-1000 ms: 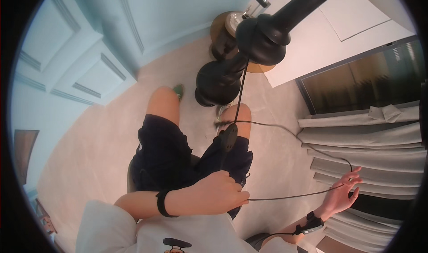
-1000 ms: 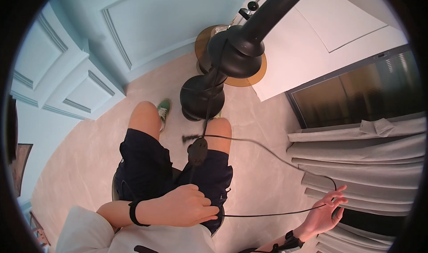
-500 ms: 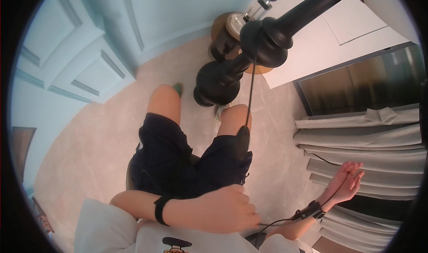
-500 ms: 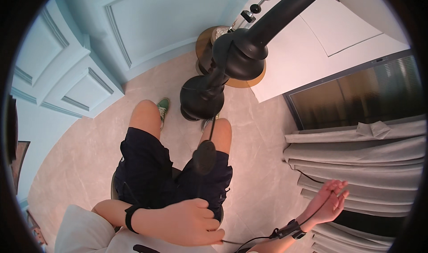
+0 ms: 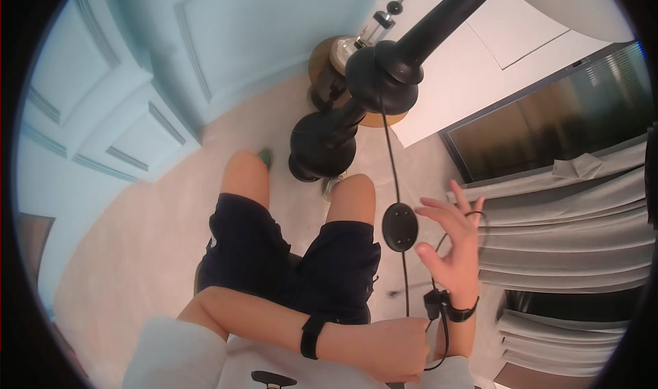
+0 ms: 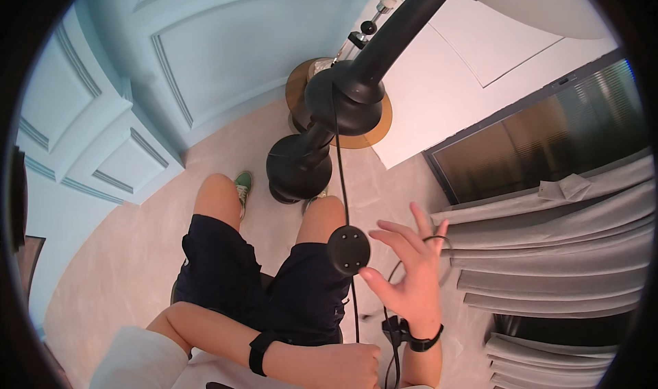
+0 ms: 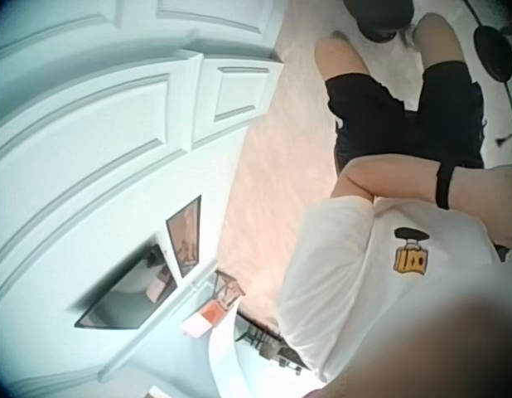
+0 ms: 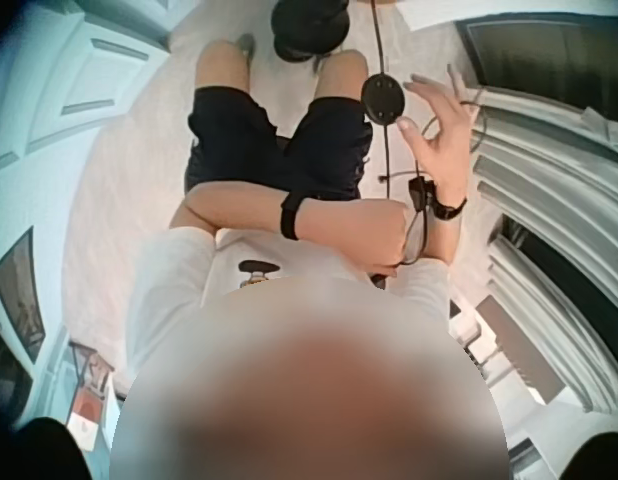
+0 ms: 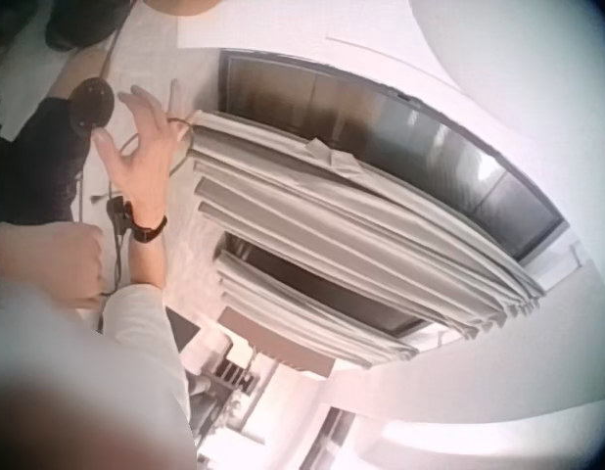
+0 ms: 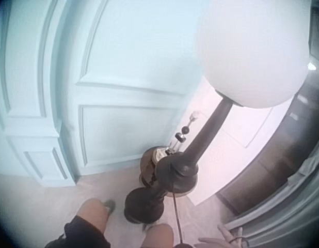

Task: The recorder is repairing or assembling a standing lamp, specifically focusing on the cord and base assembly.

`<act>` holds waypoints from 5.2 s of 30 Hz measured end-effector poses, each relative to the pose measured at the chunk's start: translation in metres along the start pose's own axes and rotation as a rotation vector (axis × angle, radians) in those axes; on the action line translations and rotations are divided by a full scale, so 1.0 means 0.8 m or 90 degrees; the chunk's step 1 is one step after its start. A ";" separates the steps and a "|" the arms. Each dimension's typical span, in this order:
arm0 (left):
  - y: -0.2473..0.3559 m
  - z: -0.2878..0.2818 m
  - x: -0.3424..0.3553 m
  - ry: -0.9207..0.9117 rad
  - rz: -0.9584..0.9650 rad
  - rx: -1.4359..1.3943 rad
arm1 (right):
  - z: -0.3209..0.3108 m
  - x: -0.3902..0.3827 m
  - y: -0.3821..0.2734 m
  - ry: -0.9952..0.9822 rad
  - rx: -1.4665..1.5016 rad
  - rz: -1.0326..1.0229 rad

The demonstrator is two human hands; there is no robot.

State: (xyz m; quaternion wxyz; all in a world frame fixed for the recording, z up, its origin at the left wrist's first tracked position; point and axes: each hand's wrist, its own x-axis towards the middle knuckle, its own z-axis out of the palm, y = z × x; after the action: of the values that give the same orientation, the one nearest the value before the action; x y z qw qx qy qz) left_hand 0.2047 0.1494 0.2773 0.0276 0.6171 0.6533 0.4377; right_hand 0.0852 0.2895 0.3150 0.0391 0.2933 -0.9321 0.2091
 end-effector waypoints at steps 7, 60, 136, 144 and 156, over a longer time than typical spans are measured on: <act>0.002 0.002 -0.007 0.098 0.028 -0.091 | 0.031 0.015 -0.015 -0.048 0.099 0.101; -0.425 -0.440 -0.022 0.598 -0.449 0.283 | 0.033 0.450 0.195 0.242 -0.134 -0.155; -0.070 -0.274 -0.156 0.080 -0.478 0.446 | 0.129 0.244 0.139 0.260 0.176 0.065; 0.024 -0.249 -0.159 0.149 -0.566 0.558 | 0.147 0.266 0.136 0.293 0.171 0.136; 0.047 -0.154 -0.106 0.291 -0.450 0.159 | 0.147 0.209 0.100 0.248 0.503 0.197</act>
State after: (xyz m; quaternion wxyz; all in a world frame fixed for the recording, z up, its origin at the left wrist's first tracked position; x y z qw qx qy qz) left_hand 0.1830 0.0071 0.3334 -0.0444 0.2415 0.8615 0.4444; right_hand -0.0918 0.2118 0.2115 0.0671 0.0981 -0.7890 0.6027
